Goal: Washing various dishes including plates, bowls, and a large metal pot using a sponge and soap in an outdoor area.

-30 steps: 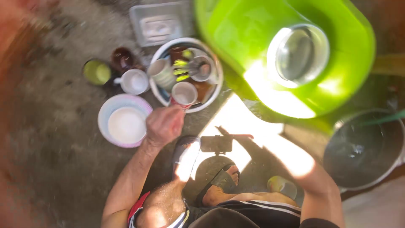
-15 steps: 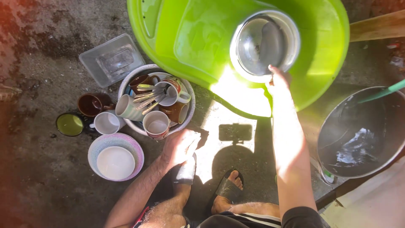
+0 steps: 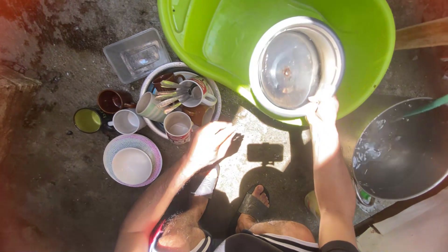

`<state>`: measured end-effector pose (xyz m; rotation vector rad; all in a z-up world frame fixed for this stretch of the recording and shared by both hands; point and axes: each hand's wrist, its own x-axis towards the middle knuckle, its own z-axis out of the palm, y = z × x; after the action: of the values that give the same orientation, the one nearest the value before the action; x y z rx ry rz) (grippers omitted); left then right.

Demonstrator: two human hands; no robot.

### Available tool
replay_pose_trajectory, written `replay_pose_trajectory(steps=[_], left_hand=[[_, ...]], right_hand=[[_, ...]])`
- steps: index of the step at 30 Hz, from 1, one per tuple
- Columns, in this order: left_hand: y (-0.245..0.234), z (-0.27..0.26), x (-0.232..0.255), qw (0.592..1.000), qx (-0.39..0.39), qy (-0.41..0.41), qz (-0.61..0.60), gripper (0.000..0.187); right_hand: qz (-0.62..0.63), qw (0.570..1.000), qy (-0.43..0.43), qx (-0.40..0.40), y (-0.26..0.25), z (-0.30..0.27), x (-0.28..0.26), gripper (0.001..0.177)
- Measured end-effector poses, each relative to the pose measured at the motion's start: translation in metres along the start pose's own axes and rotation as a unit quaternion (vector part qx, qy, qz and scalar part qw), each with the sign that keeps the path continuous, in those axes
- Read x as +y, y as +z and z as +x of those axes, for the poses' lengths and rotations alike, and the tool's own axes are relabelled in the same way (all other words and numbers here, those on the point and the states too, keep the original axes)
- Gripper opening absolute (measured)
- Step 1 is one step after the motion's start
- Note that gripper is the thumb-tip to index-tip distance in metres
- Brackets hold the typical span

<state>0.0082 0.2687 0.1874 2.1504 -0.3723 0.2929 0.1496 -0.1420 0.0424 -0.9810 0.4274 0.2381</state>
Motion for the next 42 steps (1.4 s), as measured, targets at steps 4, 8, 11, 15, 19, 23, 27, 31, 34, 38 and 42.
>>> replay_pose_trajectory(steps=[4,8,11,15,19,23,27,31,34,38,42], left_hand=[[-0.025,0.072,0.062,0.986,-0.058,0.138,0.067,0.035],[-0.012,0.078,0.093,0.967,-0.083,0.238,0.048,0.034],[0.018,0.057,0.09,0.957,-0.147,0.248,-0.014,0.029],[0.071,0.015,0.056,0.933,-0.23,0.26,-0.092,0.022],[0.121,-0.022,0.033,0.9,-0.308,0.257,-0.172,0.017],[0.141,-0.04,0.025,0.857,-0.384,0.246,-0.239,0.014],[0.131,-0.027,0.035,0.829,-0.47,0.156,-0.258,0.017],[0.112,-0.011,0.025,0.832,-0.504,0.036,-0.228,0.018],[0.104,0.0,0.015,0.852,-0.477,-0.011,-0.217,0.016],[0.097,0.002,0.013,0.885,-0.416,-0.004,-0.209,0.015],[0.093,-0.003,0.008,0.905,-0.374,0.001,-0.203,0.013]], right_hand=[[0.059,0.993,-0.062,-0.084,-0.012,-0.076,-0.018,0.019],[-0.003,0.999,-0.042,0.029,0.063,-0.186,-0.071,0.04],[-0.116,0.977,0.016,0.181,0.062,-0.254,-0.077,0.061],[-0.112,0.962,0.051,0.245,-0.013,-0.306,-0.041,0.062],[-0.13,0.943,0.081,0.296,-0.035,-0.32,-0.012,0.056],[-0.186,0.922,0.121,0.316,-0.054,-0.318,0.018,0.036],[-0.256,0.91,0.08,0.315,-0.081,-0.303,0.045,0.031],[-0.48,0.824,0.021,0.301,-0.072,-0.299,0.033,0.023],[-0.541,0.797,-0.036,0.265,-0.049,-0.291,0.013,0.028],[-0.741,0.63,-0.094,0.211,-0.027,-0.279,0.005,0.041],[-0.804,0.561,-0.097,0.172,-0.02,-0.267,-0.003,0.043]])
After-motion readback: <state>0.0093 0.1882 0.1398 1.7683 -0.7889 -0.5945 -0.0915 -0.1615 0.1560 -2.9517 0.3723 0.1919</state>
